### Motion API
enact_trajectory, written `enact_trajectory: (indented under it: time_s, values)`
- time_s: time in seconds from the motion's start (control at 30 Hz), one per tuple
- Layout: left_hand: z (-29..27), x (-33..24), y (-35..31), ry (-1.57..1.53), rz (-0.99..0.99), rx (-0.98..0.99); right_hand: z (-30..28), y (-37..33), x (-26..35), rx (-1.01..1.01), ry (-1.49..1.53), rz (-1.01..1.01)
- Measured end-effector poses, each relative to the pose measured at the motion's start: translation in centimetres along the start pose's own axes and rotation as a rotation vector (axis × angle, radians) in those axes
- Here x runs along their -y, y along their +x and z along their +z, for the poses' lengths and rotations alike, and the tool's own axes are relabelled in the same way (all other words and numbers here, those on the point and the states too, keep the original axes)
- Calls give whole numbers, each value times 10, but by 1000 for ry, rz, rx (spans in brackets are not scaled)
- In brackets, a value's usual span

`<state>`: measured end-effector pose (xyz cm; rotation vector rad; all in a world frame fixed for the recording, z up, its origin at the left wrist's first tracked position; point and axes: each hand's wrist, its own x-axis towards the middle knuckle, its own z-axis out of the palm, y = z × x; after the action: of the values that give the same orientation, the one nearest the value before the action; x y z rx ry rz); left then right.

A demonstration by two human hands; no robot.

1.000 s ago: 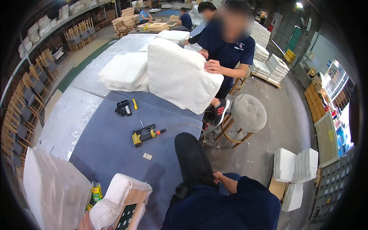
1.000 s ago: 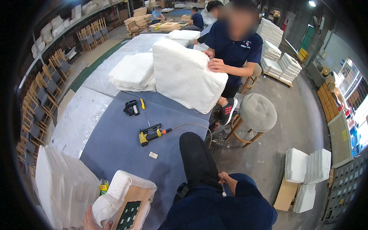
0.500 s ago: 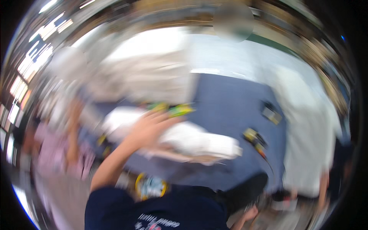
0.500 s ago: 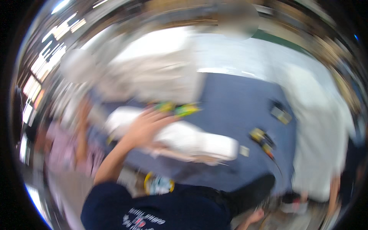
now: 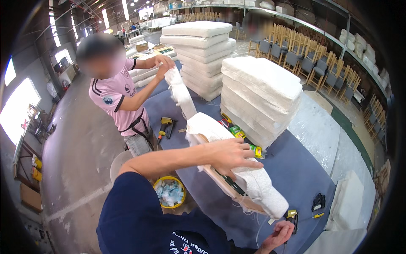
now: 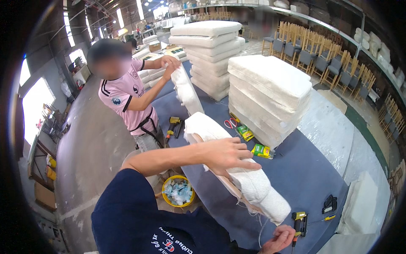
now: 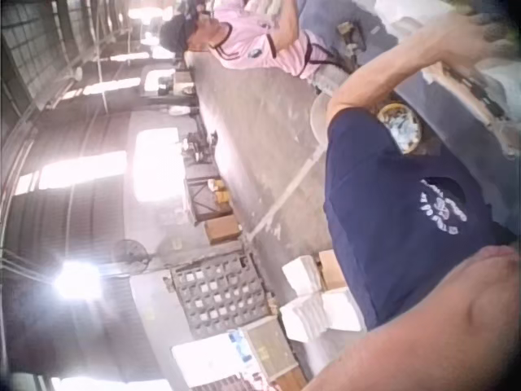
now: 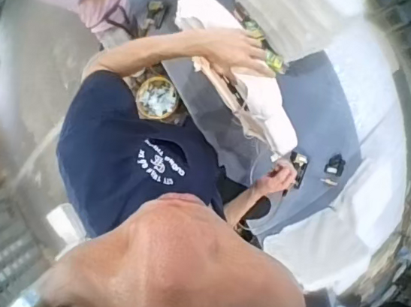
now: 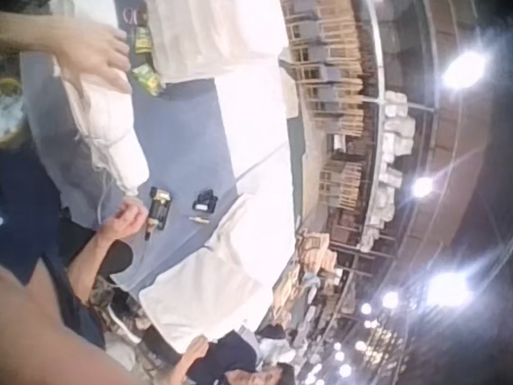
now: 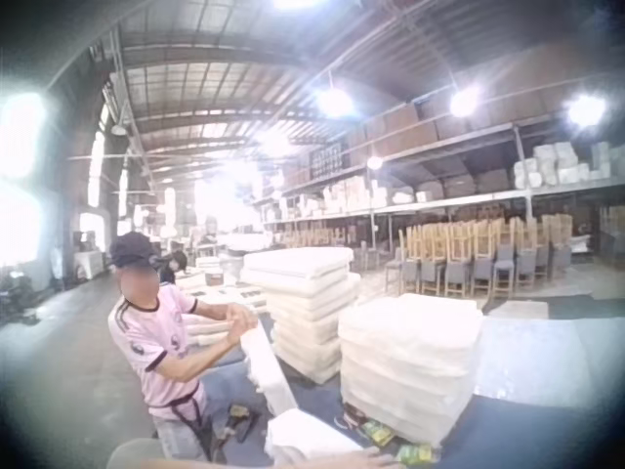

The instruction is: The person wraps white foam padding around a wooden chair frame and secures it using a pneumatic staple gun. They repeatedly pull the fabric taut, staple along the edges, and flip the frame to work on different sides. Other workers are visible nearby performing similar tasks.

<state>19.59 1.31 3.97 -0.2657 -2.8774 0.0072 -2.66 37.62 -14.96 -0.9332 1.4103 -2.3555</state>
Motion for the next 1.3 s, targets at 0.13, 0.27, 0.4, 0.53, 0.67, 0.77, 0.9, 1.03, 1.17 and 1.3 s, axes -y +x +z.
enact_trajectory:
  time_s: [0.13,0.27,0.4,0.53,0.67,0.77,0.9,1.03,1.17,1.3]
  values:
    - [10,-1,44,-42,-67,-35,74,12,23,178,-147,-12]
    - [7,8,45,-108,-201,-88,84,13,14,223,-224,32]
    - [34,-17,64,-96,-215,-238,60,-2,-23,69,-133,217]
    - [67,-78,106,-147,-166,-222,52,0,-36,20,-106,233]
    - [79,-86,123,-136,-93,-166,69,9,-42,-245,55,311]
    - [83,-63,140,-145,1,-139,47,10,-55,-77,117,244]
    - [86,-49,141,-145,-94,-215,91,14,-21,-141,236,332]
    - [87,-63,140,-101,-266,-328,75,27,-46,-90,212,257]
    - [94,-75,127,-109,-398,-378,79,45,-50,-22,186,226]
    - [97,-83,121,-54,-379,-361,79,50,-28,-44,193,336]
